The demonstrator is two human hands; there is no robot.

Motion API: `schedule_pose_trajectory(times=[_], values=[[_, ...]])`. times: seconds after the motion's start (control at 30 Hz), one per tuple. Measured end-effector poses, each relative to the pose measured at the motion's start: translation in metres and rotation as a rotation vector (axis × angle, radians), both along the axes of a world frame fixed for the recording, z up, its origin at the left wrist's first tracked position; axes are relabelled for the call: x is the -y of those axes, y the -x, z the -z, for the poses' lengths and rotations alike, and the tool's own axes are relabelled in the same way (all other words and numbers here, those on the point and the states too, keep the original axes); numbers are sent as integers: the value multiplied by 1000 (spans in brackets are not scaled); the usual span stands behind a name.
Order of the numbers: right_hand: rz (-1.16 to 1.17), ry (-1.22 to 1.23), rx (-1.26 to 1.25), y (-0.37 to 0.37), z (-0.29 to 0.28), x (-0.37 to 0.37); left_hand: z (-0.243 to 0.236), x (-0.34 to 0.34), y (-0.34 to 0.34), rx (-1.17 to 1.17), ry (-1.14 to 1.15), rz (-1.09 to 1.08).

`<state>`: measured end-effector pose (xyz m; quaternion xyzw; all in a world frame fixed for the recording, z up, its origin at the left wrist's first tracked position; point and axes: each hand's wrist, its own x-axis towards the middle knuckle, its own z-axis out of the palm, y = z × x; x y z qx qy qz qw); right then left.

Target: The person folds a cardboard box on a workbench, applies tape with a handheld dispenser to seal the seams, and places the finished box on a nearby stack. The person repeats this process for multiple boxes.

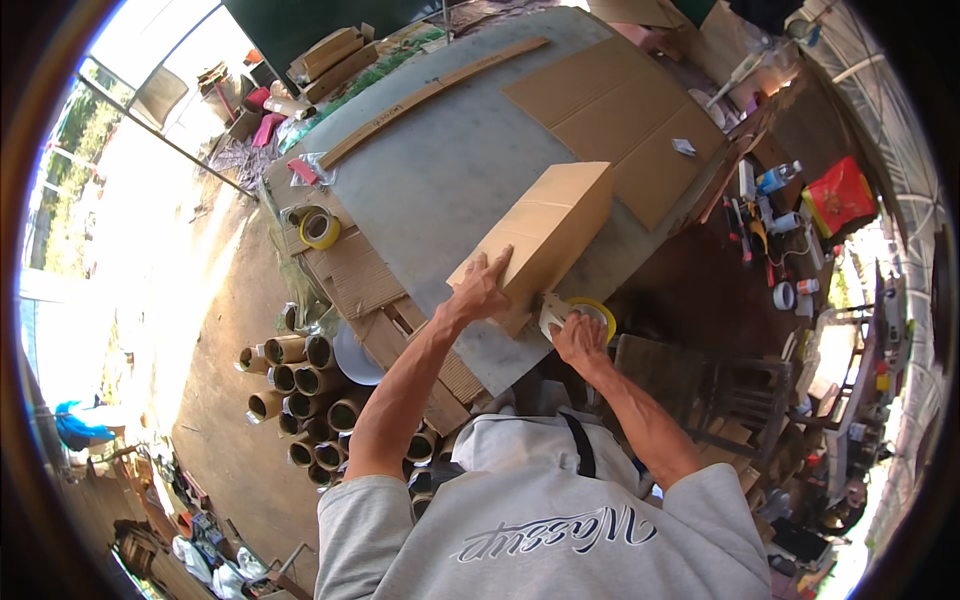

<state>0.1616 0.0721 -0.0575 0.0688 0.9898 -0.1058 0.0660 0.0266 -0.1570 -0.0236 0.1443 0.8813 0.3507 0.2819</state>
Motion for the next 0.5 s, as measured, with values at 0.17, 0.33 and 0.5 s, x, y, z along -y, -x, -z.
schedule_pose_trajectory(times=[0.17, 0.33, 0.5], values=[[15, -47, 141, 20, -42, 15, 10, -3, -3, -41, 47, -20], [2, -89, 83, 9, -31, 14, 20, -7, 0, -24, 31, -44], [34, -38, 111, 7, -31, 18, 16, -3, -4, -37, 45, -33]])
